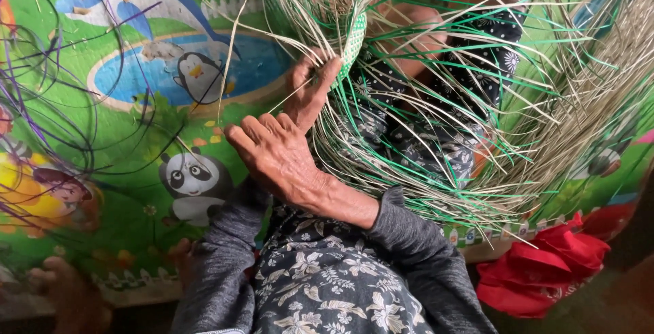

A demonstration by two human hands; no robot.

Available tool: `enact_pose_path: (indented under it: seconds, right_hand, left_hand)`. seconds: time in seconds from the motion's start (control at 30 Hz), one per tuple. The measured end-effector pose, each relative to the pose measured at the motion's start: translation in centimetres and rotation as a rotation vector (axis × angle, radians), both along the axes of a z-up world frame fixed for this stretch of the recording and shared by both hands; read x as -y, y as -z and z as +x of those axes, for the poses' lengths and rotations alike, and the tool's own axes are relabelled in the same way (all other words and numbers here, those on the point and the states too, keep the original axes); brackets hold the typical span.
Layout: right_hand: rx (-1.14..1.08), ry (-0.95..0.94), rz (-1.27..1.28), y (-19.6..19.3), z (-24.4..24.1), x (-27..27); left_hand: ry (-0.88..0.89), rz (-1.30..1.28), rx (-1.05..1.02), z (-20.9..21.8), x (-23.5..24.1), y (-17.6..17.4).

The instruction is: The person weaves a basket using green and white plastic strips. They interlace the strips by hand, pulling them through the existing structure to build up the sides of the basket.

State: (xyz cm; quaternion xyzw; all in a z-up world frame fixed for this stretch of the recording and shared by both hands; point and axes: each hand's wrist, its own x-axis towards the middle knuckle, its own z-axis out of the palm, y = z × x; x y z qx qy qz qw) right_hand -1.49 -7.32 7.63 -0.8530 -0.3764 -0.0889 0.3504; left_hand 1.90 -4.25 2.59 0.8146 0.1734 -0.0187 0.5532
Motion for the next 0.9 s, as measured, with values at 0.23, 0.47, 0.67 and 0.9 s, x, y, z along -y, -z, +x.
enact_pose_path:
  seconds: [0.23,0.47,0.67,0.9]
  right_hand:
    - [0.001,-0.169,0.145,-2.4,-1.7,-0.2]
    - [-0.084,-0.55,0.103,-5.6,-2.1,0.4]
    - [-0.233,0.1,0.133,0.3,3.9,12.4]
    - [-0.412,0.299,-0.001,0.5,5.5,14.6]
  left_hand:
    - [-0.015,-0.25,0.173,0.7,-0.1,4.5]
    - [0.067,-0.174,0.467,1.6,0.4,4.0]
    - [0.264,0.37,-0.098,-3.8,-5.4,-4.7]
    - [0.185,0.593,0.433,-0.3,-5.7,-4.2]
